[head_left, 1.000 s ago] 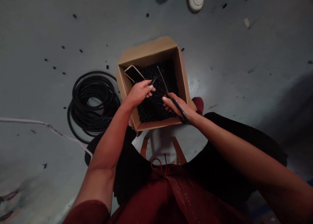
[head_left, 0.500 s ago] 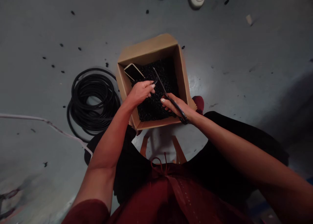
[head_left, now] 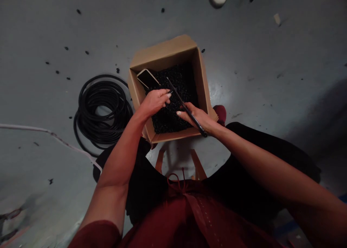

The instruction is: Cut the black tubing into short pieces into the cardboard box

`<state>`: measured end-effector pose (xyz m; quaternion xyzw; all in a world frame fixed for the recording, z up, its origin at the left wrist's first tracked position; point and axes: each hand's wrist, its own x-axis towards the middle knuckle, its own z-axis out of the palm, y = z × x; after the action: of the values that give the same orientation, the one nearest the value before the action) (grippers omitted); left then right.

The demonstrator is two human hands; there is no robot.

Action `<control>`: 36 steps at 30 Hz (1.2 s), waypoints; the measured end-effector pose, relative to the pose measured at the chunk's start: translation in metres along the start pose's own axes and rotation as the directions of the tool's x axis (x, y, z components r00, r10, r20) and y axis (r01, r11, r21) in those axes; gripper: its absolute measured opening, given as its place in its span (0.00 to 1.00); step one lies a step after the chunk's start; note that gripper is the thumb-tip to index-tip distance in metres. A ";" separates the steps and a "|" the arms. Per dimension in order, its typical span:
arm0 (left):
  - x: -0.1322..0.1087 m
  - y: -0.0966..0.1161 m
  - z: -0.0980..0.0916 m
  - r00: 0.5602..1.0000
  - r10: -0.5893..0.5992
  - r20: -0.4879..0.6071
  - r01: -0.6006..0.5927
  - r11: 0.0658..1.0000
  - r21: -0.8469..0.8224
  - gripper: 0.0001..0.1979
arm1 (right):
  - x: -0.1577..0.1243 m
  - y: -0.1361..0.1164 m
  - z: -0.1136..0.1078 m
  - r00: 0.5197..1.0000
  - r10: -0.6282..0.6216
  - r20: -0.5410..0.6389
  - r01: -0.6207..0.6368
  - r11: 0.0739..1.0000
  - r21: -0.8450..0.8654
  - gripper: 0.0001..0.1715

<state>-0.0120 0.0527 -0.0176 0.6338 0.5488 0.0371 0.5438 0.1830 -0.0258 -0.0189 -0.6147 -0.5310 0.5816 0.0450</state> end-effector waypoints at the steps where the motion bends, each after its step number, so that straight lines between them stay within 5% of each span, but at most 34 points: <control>1: 0.000 0.000 0.000 1.000 0.000 0.000 0.000 1.000 0.003 0.17 | 0.000 0.001 0.000 1.000 -0.002 -0.001 0.002 1.000 -0.010 0.32; 17: -0.001 0.002 -0.003 0.993 -0.031 0.113 0.022 0.997 0.073 0.20 | 0.001 0.009 0.004 0.996 -0.085 -0.027 0.083 0.994 -0.070 0.31; 29: 0.001 -0.004 0.009 0.989 -0.014 0.149 0.002 0.997 0.079 0.15 | -0.001 0.010 0.010 1.000 0.012 -0.009 -0.013 0.997 -0.072 0.20; 36: 0.009 -0.019 0.032 0.969 -0.100 0.227 0.008 0.927 0.375 0.14 | -0.008 0.022 0.038 0.990 0.133 0.039 -0.135 0.990 0.050 0.15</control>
<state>0.0004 0.0350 -0.0496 0.7094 0.4929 -0.1601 0.4777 0.1690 -0.0620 -0.0409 -0.6371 -0.4737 0.6079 0.0127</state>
